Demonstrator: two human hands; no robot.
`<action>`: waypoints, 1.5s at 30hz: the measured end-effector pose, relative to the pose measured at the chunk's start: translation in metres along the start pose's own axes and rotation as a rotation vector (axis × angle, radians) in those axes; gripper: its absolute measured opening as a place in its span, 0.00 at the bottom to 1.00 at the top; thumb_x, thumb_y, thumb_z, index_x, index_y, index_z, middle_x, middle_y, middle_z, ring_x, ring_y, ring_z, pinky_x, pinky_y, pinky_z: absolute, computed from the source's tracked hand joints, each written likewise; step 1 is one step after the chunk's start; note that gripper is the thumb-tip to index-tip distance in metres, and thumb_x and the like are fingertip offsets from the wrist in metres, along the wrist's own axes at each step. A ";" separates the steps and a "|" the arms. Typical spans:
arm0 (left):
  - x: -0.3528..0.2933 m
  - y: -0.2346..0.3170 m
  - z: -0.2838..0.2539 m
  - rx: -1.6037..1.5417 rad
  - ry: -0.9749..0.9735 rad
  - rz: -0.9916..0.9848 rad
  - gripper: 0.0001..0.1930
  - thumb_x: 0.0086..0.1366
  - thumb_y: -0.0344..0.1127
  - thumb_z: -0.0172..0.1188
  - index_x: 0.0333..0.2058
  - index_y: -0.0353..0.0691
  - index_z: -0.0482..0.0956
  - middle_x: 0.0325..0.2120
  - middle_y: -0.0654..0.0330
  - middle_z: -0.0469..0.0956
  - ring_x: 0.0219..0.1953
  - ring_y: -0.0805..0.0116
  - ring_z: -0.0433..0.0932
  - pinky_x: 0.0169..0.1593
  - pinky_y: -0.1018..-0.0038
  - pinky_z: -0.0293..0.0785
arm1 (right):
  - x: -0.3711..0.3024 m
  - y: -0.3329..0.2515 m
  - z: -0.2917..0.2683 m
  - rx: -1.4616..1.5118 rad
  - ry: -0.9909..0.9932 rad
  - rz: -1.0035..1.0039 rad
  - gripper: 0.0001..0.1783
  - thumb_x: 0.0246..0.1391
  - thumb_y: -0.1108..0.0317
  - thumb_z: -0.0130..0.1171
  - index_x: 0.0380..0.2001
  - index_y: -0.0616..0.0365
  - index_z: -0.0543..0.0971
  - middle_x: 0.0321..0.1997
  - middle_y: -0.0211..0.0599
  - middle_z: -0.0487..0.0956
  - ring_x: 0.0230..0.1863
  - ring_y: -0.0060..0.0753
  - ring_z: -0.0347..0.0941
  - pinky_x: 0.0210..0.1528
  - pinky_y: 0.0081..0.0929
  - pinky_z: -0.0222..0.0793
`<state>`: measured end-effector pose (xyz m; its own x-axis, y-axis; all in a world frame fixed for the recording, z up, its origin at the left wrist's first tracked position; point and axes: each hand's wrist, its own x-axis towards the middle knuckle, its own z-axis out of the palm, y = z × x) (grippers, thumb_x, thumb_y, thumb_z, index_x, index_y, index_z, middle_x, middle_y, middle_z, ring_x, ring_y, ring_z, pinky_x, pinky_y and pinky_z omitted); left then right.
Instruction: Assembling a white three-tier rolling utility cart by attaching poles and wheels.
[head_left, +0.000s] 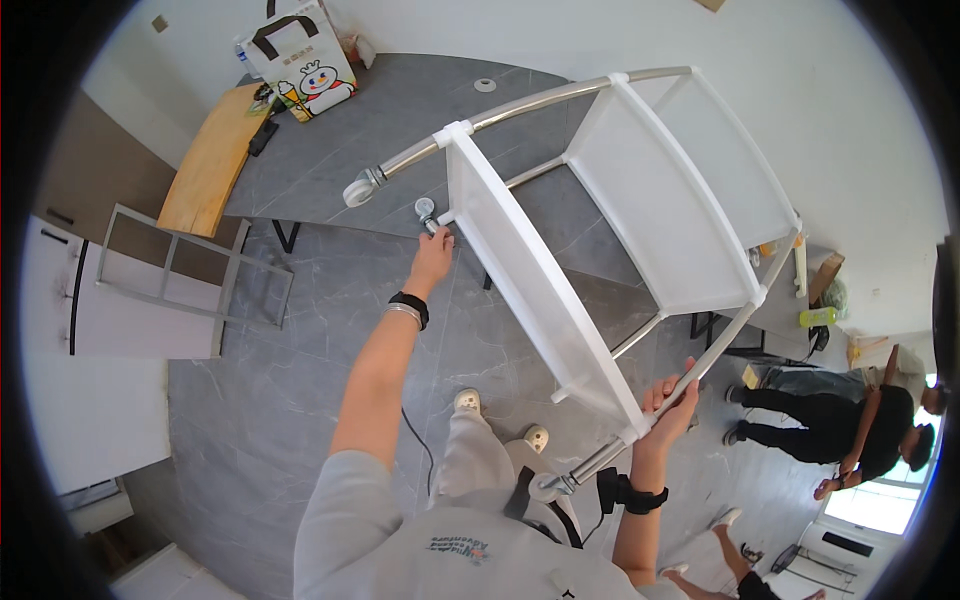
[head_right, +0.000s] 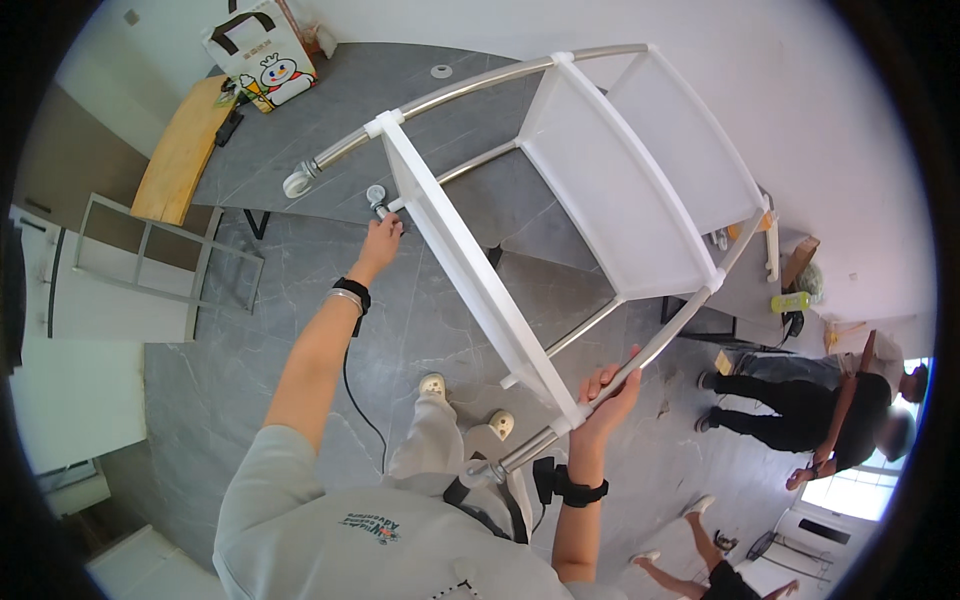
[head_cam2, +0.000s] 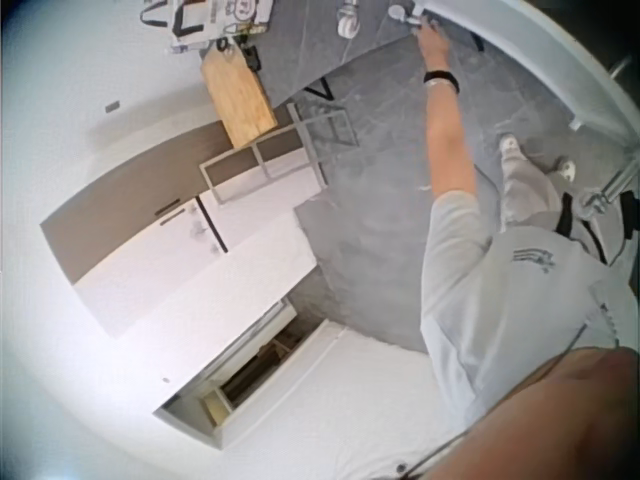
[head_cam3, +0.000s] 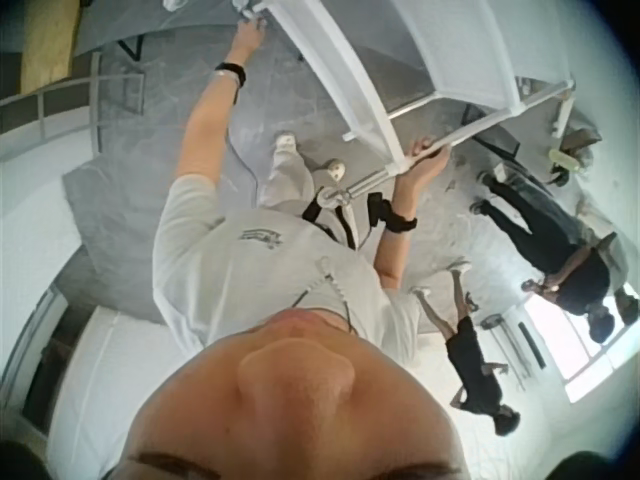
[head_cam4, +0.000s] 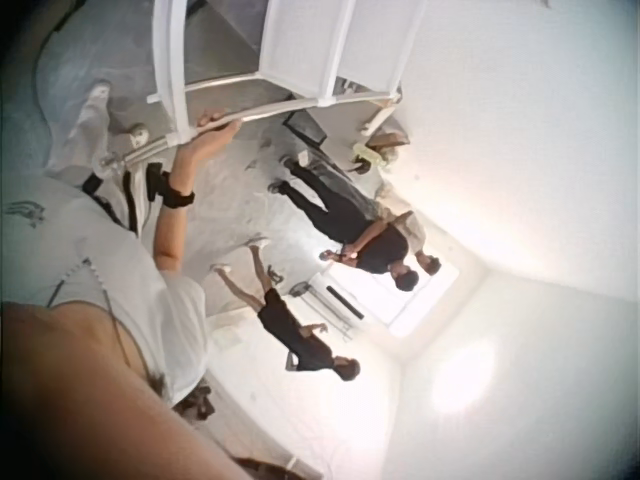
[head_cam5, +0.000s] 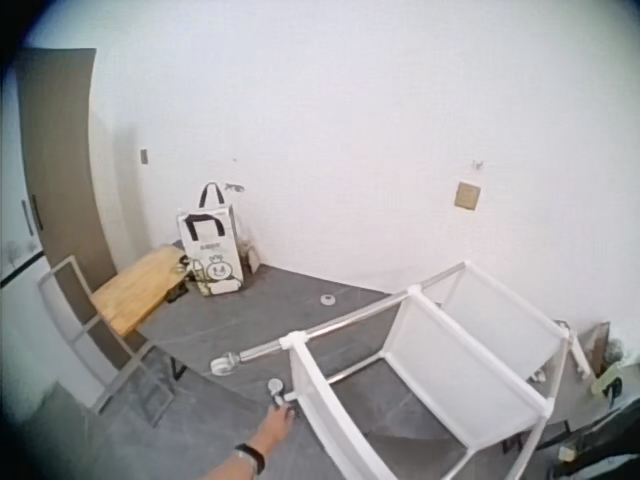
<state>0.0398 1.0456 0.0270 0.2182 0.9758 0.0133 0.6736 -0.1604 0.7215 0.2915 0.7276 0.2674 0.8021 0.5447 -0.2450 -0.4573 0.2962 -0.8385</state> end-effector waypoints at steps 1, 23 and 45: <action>0.004 -0.002 0.005 -0.002 -0.018 0.006 0.14 0.63 0.36 0.50 0.49 0.50 0.67 0.40 0.43 0.66 0.36 0.40 0.74 0.42 0.55 0.71 | 0.001 -0.002 0.000 -0.001 0.006 -0.008 0.21 0.64 0.57 0.39 0.55 0.56 0.64 0.21 0.27 0.61 0.16 0.17 0.54 0.13 0.17 0.52; 0.007 0.146 -0.249 0.163 0.320 0.193 0.25 0.63 0.55 0.49 0.33 0.36 0.81 0.36 0.52 0.64 0.33 0.53 0.73 0.40 0.64 0.69 | -0.002 -0.010 0.006 -0.135 0.008 -0.051 0.10 0.59 0.71 0.49 0.43 0.52 0.63 0.20 0.26 0.61 0.14 0.17 0.58 0.13 0.17 0.56; -0.126 0.120 -0.255 0.308 0.254 -0.101 0.26 0.61 0.57 0.53 0.25 0.33 0.78 0.34 0.53 0.68 0.34 0.53 0.72 0.39 0.66 0.67 | 0.013 -0.024 -0.007 -0.135 -0.304 0.115 0.33 0.54 0.76 0.48 0.61 0.49 0.51 0.17 0.26 0.61 0.11 0.16 0.58 0.09 0.17 0.55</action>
<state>-0.0867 0.9412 0.2888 -0.0154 0.9884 0.1509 0.8708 -0.0609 0.4878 0.3160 0.7222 0.2805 0.5881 0.7829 -0.2028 -0.4667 0.1238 -0.8757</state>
